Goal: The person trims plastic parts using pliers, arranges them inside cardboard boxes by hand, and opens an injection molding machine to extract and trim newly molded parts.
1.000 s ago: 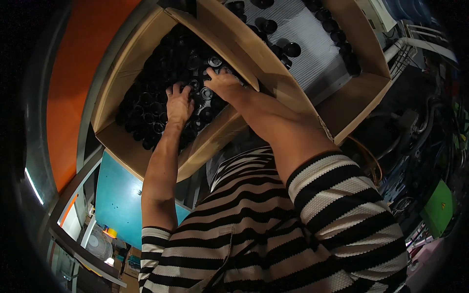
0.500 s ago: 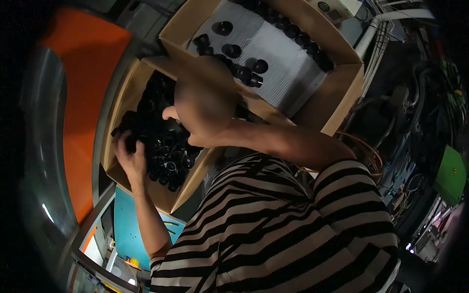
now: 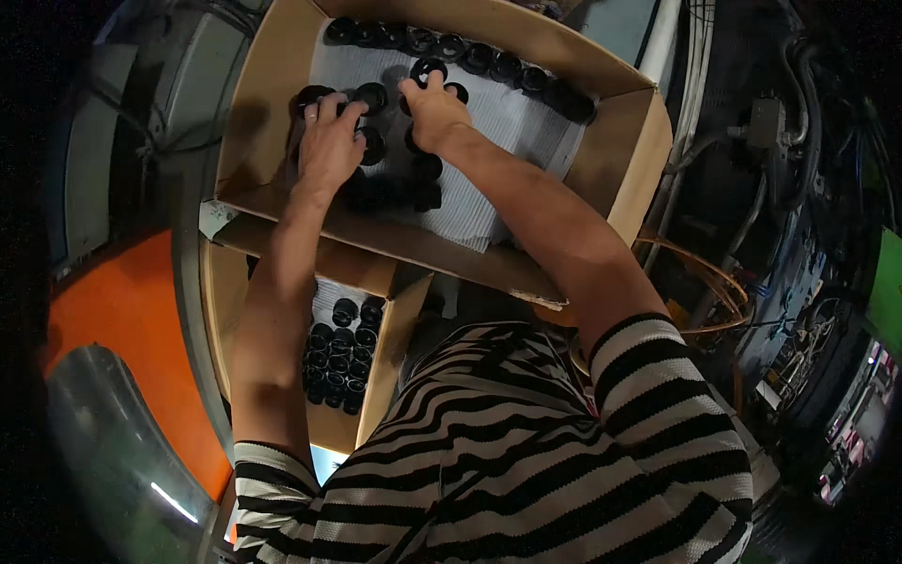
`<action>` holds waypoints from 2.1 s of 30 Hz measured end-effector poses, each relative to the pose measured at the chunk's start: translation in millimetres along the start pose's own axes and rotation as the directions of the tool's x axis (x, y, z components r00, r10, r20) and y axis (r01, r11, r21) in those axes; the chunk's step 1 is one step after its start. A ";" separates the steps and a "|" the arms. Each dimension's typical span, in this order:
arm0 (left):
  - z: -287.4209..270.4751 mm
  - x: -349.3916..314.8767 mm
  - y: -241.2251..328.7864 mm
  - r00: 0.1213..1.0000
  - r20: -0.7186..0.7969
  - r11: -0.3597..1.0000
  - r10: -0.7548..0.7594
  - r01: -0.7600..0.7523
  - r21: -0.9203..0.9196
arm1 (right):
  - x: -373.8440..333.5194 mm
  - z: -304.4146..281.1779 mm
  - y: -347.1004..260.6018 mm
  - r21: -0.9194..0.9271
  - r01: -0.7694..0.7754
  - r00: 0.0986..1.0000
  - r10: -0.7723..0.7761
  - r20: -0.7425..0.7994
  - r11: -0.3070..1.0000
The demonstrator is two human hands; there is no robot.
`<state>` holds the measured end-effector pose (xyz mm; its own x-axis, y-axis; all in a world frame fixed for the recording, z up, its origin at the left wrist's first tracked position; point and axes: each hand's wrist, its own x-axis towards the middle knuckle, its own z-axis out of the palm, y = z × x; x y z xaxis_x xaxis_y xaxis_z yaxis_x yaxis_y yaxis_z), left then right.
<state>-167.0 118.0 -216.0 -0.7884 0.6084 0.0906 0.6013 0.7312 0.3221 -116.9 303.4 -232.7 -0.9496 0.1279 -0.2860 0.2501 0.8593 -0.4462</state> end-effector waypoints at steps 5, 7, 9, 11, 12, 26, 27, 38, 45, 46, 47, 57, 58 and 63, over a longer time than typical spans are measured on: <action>21.6 6.3 -5.6 0.963 0.266 0.997 -0.041 0.021 0.074 | 13.6 21.2 6.5 -0.072 -0.020 0.991 0.030 0.132 0.997; 6.5 5.7 -3.3 0.953 0.295 0.995 -0.066 0.041 0.092 | 17.2 30.6 15.1 -0.150 0.016 0.998 -0.006 0.069 0.989; -15.9 -5.9 0.3 0.986 0.152 0.996 -0.069 0.078 -0.051 | 23.5 34.9 19.7 -0.208 0.049 0.999 -0.049 0.009 0.977; -47.0 -38.1 -4.8 0.989 0.084 0.988 -0.121 0.128 -0.091 | 29.0 28.7 27.1 -0.258 0.067 0.996 -0.078 -0.031 0.964; -63.0 -60.1 -5.3 0.989 -0.014 0.981 -0.150 0.148 -0.128 | 30.5 24.4 32.3 -0.294 0.072 0.995 -0.089 -0.042 0.953; -23.5 -422.4 -1.2 0.654 0.366 0.715 -0.662 0.698 0.046 | -119.7 22.0 -107.8 0.083 0.656 0.754 -0.652 -0.074 0.750; -17.0 -428.1 4.3 0.637 0.385 0.723 -0.668 0.677 0.135 | -137.9 32.2 -128.2 0.010 0.740 0.673 -0.739 -0.028 0.673; 10.0 -442.2 7.9 0.544 0.364 0.654 -0.756 0.619 0.434 | -216.7 205.2 -176.7 0.057 0.866 0.355 -0.691 0.630 0.497; 18.7 -465.5 -6.1 0.723 0.295 0.778 -0.625 0.543 0.316 | -215.3 233.1 -180.2 -0.026 0.931 0.270 -0.638 0.721 0.365; 17.8 -467.5 -8.9 0.697 0.282 0.749 -0.659 0.572 0.335 | -208.9 234.3 -182.1 -0.011 0.933 0.260 -0.651 0.713 0.361; 17.8 -467.4 -10.4 0.750 0.286 0.799 -0.597 0.522 0.299 | -205.6 235.0 -180.1 -0.026 0.930 0.278 -0.652 0.706 0.368; 24.8 -480.6 -15.7 0.819 0.273 0.863 -0.504 0.468 0.189 | -197.2 229.3 -191.7 -0.012 0.886 0.342 -0.635 0.693 0.464; 25.0 -486.1 -17.7 0.815 0.267 0.857 -0.514 0.472 0.208 | -199.5 223.6 -203.1 0.037 0.829 0.384 -0.615 0.688 0.559; 4.1 -472.0 -21.7 0.832 0.178 0.851 -0.525 0.517 0.092 | -182.5 219.7 -179.1 0.147 0.797 0.440 -0.729 0.524 0.586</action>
<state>192.6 -183.8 -269.6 -0.9488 0.1774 -0.2612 0.1159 0.9652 0.2345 53.1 17.4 -287.0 -0.5017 -0.8298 -0.2445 -0.5821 0.5329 -0.6141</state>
